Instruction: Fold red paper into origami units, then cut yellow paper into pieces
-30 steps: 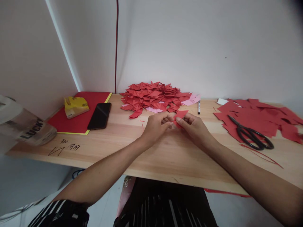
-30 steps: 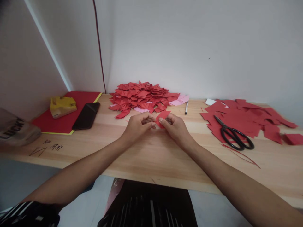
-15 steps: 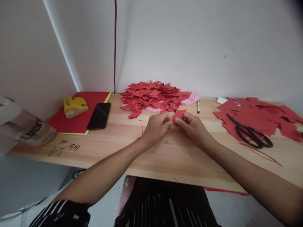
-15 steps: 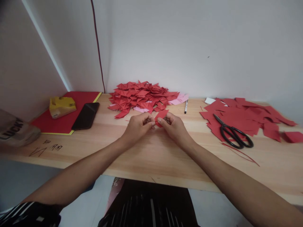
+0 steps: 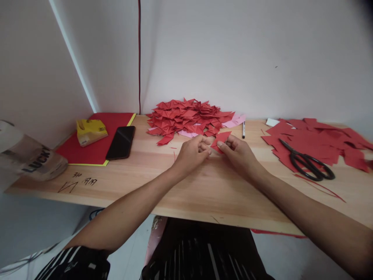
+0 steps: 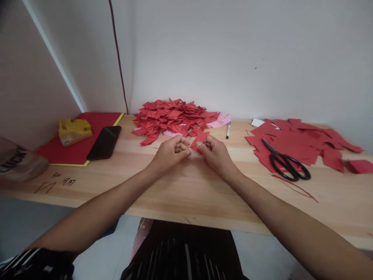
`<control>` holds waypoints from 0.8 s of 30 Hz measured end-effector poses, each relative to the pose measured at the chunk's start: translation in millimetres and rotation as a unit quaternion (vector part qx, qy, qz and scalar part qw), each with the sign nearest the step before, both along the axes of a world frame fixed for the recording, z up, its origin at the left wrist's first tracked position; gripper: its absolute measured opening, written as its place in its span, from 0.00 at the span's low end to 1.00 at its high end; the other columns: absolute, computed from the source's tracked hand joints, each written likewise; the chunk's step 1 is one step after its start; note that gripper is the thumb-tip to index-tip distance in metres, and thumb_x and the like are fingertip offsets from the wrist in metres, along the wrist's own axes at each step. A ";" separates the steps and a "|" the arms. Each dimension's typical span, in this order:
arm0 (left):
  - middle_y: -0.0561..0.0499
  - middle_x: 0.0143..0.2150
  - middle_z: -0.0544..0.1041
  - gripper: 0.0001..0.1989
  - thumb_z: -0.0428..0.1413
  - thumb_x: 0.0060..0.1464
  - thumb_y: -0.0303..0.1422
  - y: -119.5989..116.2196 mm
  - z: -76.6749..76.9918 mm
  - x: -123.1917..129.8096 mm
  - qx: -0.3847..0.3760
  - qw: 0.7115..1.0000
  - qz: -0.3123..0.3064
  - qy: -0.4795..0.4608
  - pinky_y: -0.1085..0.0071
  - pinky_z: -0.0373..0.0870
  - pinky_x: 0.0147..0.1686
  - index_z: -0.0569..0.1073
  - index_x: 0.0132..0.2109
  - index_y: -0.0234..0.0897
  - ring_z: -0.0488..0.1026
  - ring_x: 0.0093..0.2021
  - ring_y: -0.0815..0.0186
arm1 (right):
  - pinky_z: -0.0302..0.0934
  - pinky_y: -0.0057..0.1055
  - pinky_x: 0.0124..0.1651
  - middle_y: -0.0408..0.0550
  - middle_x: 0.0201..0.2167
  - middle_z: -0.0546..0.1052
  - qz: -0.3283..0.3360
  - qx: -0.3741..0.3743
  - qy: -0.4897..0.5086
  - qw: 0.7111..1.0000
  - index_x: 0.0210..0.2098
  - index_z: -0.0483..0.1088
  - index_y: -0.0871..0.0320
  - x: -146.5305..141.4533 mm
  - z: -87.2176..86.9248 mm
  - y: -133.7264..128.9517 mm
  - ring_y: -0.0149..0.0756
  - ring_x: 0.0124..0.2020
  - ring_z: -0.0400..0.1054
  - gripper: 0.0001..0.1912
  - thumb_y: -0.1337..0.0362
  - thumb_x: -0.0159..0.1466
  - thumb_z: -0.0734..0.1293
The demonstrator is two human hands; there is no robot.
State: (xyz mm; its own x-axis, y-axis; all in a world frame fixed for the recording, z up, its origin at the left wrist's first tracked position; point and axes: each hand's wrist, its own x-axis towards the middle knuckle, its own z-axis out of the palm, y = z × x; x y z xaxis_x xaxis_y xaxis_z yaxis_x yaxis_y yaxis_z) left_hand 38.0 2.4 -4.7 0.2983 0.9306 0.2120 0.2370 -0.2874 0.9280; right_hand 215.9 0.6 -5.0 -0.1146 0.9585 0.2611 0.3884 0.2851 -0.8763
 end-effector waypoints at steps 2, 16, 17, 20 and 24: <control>0.51 0.31 0.77 0.09 0.59 0.50 0.29 1.0 -1.0 -0.1 -0.004 1.000 -0.002 0.016 0.74 0.69 0.31 0.72 0.40 0.34 0.75 0.30 0.69 | 0.55 0.30 0.31 0.43 0.27 0.71 0.011 0.003 0.005 1.000 0.32 0.66 0.57 0.0 -1.6 0.9 0.32 0.27 0.62 0.09 0.57 0.62 0.64; 0.53 0.21 0.74 0.08 0.56 0.52 0.25 2.0 -4.4 4.5 -0.061 0.998 -0.020 -0.020 0.78 0.64 0.23 0.70 0.26 0.32 0.69 0.20 0.74 | 0.53 0.29 0.30 0.41 0.23 0.68 -0.025 0.080 -0.157 0.984 0.28 0.65 0.56 -4.3 -2.5 -5.5 0.32 0.25 0.60 0.08 0.61 0.63 0.64; 0.53 0.21 0.73 0.08 0.56 0.52 0.25 2.3 -4.8 4.4 -0.076 0.996 -0.026 -0.033 0.78 0.64 0.22 0.70 0.26 0.32 0.68 0.19 0.74 | 0.54 0.29 0.31 0.41 0.23 0.69 -0.023 0.074 -0.150 0.986 0.29 0.66 0.56 -4.5 -1.8 -5.4 0.32 0.26 0.61 0.08 0.61 0.62 0.64; 0.53 0.21 0.73 0.08 0.55 0.54 0.24 3.9 -5.1 3.3 -0.130 0.988 -0.031 -0.080 0.79 0.63 0.20 0.69 0.27 0.32 0.67 0.18 0.75 | 0.59 0.31 0.35 0.44 0.30 0.75 0.019 0.028 -0.085 0.996 0.33 0.69 0.56 -3.6 0.5 -3.9 0.36 0.32 0.67 0.06 0.60 0.61 0.66; 0.53 0.21 0.73 0.08 0.55 0.55 0.24 5.6 -4.0 1.2 -0.169 0.978 -0.035 -0.115 0.80 0.65 0.19 0.68 0.28 0.30 0.68 0.18 0.76 | 0.63 0.32 0.40 0.46 0.37 0.79 0.101 -0.030 -0.020 0.994 0.36 0.72 0.56 0.4 1.2 -0.1 0.39 0.38 0.71 0.09 0.58 0.61 0.67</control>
State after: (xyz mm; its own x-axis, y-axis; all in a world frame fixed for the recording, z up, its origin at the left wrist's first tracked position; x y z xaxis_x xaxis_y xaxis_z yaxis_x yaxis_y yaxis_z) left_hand 39.2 7.9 -8.7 0.3437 0.9384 -0.0352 0.0022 0.0367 0.9993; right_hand 216.3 0.5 -3.8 -0.3152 0.9287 0.1956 0.3625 0.3083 -0.8795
